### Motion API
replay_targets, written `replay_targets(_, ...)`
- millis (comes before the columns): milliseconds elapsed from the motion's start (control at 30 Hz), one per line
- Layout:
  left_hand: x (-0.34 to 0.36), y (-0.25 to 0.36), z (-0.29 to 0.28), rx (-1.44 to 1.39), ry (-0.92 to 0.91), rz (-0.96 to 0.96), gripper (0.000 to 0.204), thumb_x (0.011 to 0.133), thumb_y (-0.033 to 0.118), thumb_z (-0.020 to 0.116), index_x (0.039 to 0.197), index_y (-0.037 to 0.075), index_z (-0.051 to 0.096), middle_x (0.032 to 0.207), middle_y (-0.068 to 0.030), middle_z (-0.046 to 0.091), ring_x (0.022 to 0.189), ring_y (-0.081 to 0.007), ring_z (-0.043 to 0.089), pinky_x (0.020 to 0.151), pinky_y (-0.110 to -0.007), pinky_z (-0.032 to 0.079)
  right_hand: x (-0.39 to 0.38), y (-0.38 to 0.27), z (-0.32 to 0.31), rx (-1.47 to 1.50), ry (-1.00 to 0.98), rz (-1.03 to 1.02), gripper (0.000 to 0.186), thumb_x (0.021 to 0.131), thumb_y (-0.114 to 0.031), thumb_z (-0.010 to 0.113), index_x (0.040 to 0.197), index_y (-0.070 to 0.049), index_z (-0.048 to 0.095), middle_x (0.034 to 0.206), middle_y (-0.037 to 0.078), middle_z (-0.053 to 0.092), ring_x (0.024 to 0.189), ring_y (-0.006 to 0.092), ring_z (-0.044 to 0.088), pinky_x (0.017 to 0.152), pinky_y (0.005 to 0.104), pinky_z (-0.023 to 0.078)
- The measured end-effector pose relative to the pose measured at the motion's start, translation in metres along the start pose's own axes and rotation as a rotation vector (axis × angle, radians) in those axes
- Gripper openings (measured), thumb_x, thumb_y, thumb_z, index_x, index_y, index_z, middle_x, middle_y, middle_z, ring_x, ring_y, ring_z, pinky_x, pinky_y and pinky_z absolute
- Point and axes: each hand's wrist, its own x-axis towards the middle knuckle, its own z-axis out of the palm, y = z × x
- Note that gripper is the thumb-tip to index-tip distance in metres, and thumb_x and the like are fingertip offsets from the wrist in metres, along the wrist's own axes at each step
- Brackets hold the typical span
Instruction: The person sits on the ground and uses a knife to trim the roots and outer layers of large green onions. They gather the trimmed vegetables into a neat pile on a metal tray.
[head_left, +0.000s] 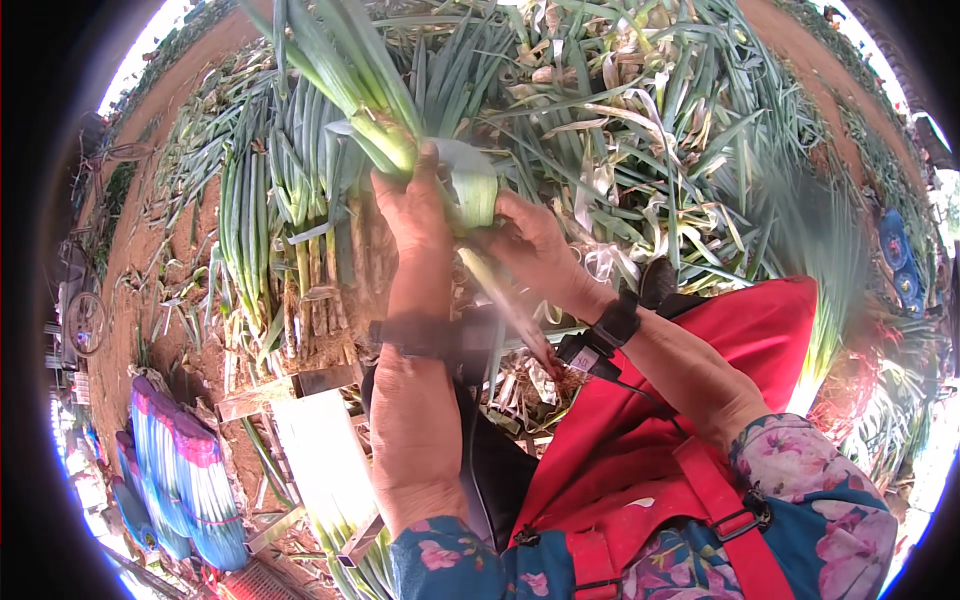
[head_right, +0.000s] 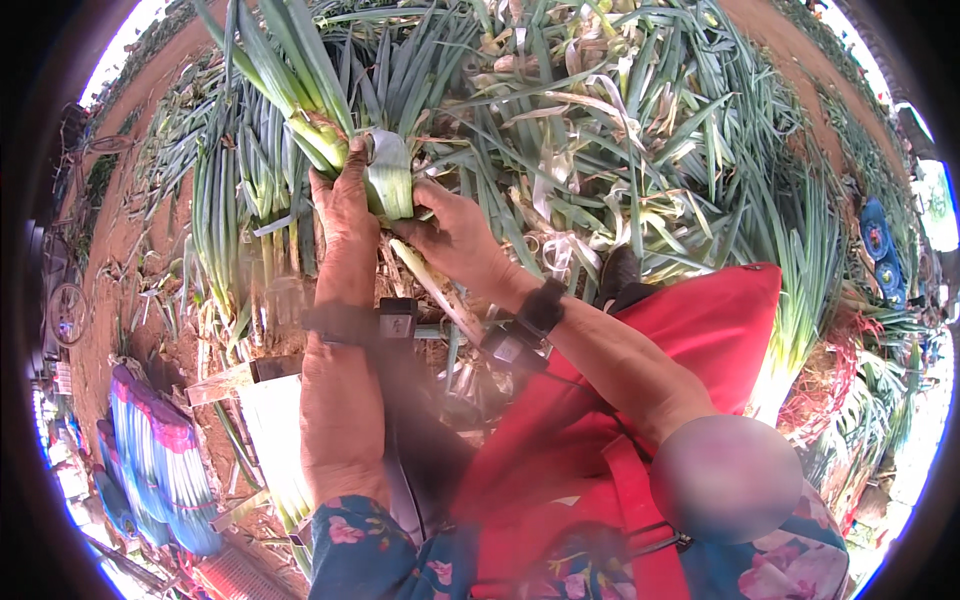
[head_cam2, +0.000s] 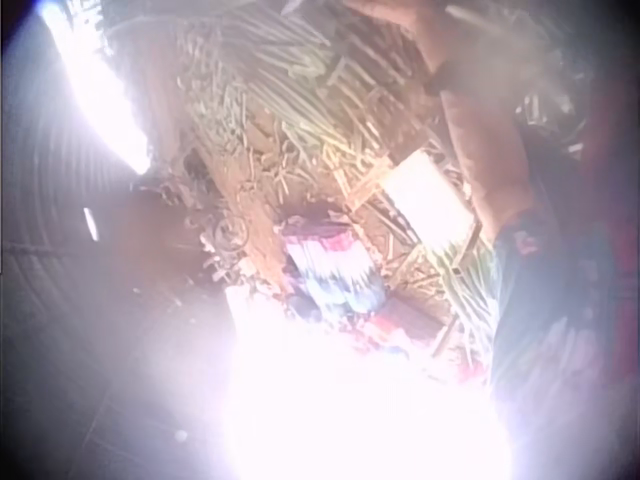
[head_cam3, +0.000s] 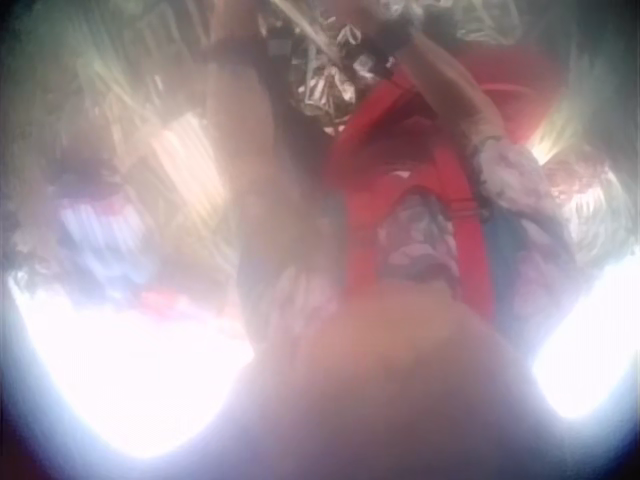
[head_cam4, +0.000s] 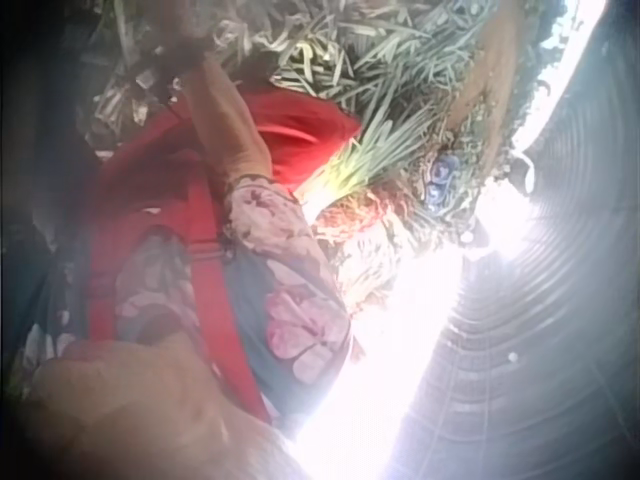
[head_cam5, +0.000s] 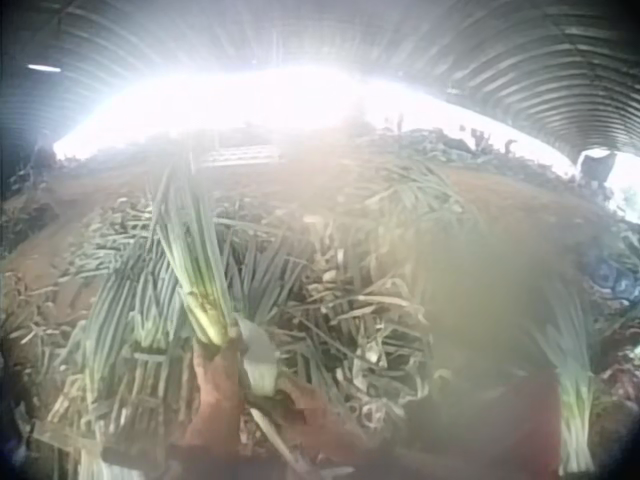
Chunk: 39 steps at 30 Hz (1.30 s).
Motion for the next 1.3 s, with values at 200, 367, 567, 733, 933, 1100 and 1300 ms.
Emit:
replay_targets(200, 0.024, 0.015, -0.022, 0.009, 0.135, -0.005, 0.072, 0.087, 0.019, 0.084, 0.142, 0.015, 0.038, 0.104, -0.0095, 0.066, 0.077, -0.0207, 0.068, 0.062, -0.038, 0.059, -0.011, -0.010, -0.004, 0.210, -0.043, 0.200, 0.028, 0.096, 0.000, 0.067, 0.124, -0.002, 0.061, 0.109, 0.010, 0.070, 0.098, 0.0199, 0.069, 0.080, 0.0324, 0.056)
replay_targets(367, 0.039, 0.030, -0.038, -0.028, 0.302, 0.050, 0.075, 0.086, 0.022, 0.087, 0.144, 0.020, 0.038, 0.104, -0.0084, 0.064, 0.074, -0.0223, 0.066, 0.060, -0.040, 0.059, -0.008, 0.001, -0.029, 0.961, 0.183, 0.532, 0.026, 0.102, -0.012, 0.059, 0.128, -0.005, 0.060, 0.117, 0.014, 0.069, 0.107, 0.0245, 0.071, 0.085, 0.0377, 0.062)
replay_targets(567, 0.040, 0.046, -0.042, -0.090, 0.540, 0.111, 0.063, 0.090, 0.022, 0.083, 0.135, 0.014, 0.039, 0.105, -0.0126, 0.064, 0.074, -0.0230, 0.065, 0.064, -0.041, 0.060, -0.024, 0.060, -0.105, 1.143, 0.423, 0.589, 0.016, 0.101, -0.010, 0.056, 0.109, 0.003, 0.061, 0.101, 0.013, 0.071, 0.094, 0.0250, 0.071, 0.085, 0.0360, 0.063)
replay_targets(733, 0.042, 0.061, -0.064, -0.115, 0.613, 0.202, 0.073, 0.087, 0.030, 0.086, 0.138, 0.012, 0.037, 0.101, -0.0113, 0.065, 0.078, -0.0223, 0.066, 0.068, -0.039, 0.060, -0.042, 0.110, -0.274, -0.587, 0.248, 0.489, 0.015, 0.094, -0.011, 0.068, 0.107, -0.004, 0.066, 0.094, 0.011, 0.070, 0.081, 0.0245, 0.069, 0.074, 0.0334, 0.061)
replay_targets(933, 0.032, 0.063, -0.066, -0.192, 0.429, 0.147, 0.079, 0.080, 0.034, 0.090, 0.137, 0.012, 0.040, 0.097, -0.0092, 0.060, 0.084, -0.0225, 0.064, 0.082, -0.042, 0.061, -0.060, 0.120, -0.447, 0.326, 0.768, 0.908, 0.023, 0.095, -0.017, 0.059, 0.110, -0.002, 0.067, 0.103, 0.017, 0.070, 0.091, 0.0299, 0.069, 0.075, 0.0406, 0.062)
replay_targets(1100, 0.023, 0.039, -0.041, -0.267, 0.221, -0.058, 0.055, 0.093, 0.038, 0.062, 0.135, 0.006, 0.045, 0.107, -0.0130, 0.057, 0.093, -0.0279, 0.062, 0.083, -0.048, 0.052, -0.039, 0.118, -0.316, -0.780, 0.019, 0.721, 0.052, 0.087, -0.040, 0.077, 0.125, -0.006, 0.067, 0.114, 0.013, 0.071, 0.106, 0.0252, 0.067, 0.089, 0.0332, 0.054)
replay_targets(1300, 0.002, 0.007, -0.007, -0.400, 0.091, -0.257, 0.031, 0.090, 0.023, 0.050, 0.114, 0.004, 0.057, 0.091, -0.0138, 0.063, 0.077, -0.0314, 0.064, 0.078, -0.049, 0.053, -0.037, -0.042, -0.097, -0.134, -0.471, 0.807, 0.078, 0.093, -0.056, 0.068, 0.147, -0.003, 0.050, 0.134, 0.017, 0.065, 0.123, 0.0247, 0.062, 0.110, 0.0392, 0.046)
